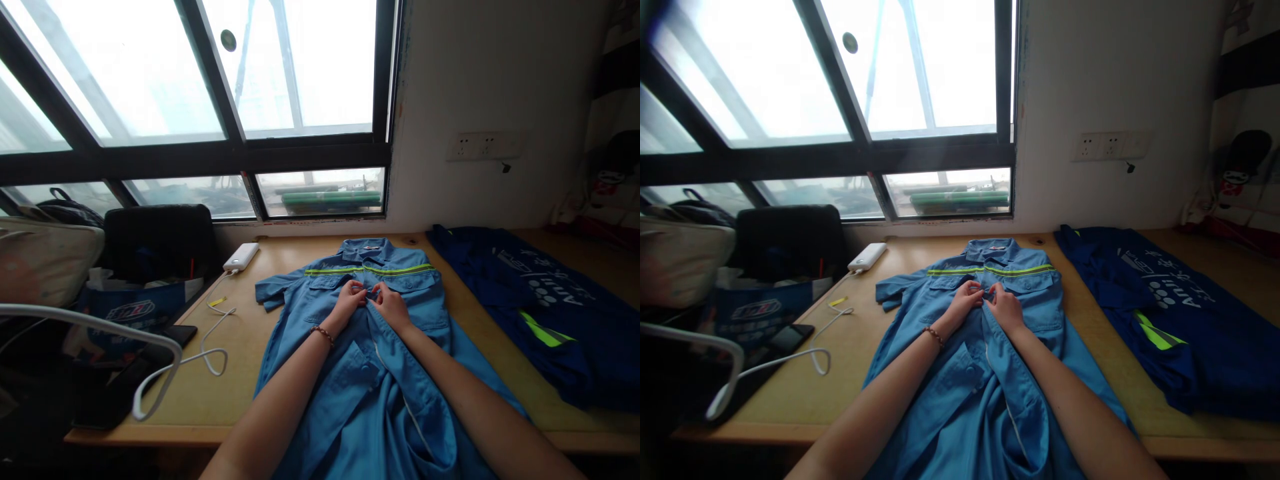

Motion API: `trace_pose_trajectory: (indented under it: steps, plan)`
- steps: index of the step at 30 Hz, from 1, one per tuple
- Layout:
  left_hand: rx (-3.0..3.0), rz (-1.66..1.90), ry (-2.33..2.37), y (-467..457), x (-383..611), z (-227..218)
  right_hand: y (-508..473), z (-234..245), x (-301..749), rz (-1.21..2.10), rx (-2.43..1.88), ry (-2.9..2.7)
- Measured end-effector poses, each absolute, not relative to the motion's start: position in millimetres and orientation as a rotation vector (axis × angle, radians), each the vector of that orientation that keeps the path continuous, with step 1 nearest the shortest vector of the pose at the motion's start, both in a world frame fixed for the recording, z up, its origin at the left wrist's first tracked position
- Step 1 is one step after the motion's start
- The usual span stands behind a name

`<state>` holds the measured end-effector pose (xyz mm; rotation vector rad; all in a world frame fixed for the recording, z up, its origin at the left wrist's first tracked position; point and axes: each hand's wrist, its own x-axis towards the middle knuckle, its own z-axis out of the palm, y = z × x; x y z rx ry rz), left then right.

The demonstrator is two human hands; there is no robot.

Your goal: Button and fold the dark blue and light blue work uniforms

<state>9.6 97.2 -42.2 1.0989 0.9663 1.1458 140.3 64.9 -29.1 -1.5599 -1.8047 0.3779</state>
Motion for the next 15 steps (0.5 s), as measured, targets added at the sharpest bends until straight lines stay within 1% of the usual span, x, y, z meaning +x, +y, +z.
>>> trace_pose_trajectory:
  steps: [6, 10, 15]
  plan:
    - [1.097, 1.169, 0.915, 95.9, 10.7, -42.9, 64.3, -28.8, 139.5, 0.400, -1.534, -1.779]
    - [1.075, 1.176, 0.875, 93.5, 12.5, -40.7, 63.8, -28.0, 140.1, 0.319, -1.475, -1.864]
    - [1.039, 1.188, 0.879, 90.1, 13.7, -35.8, 61.3, -26.0, 140.0, 0.221, -1.516, -1.929]
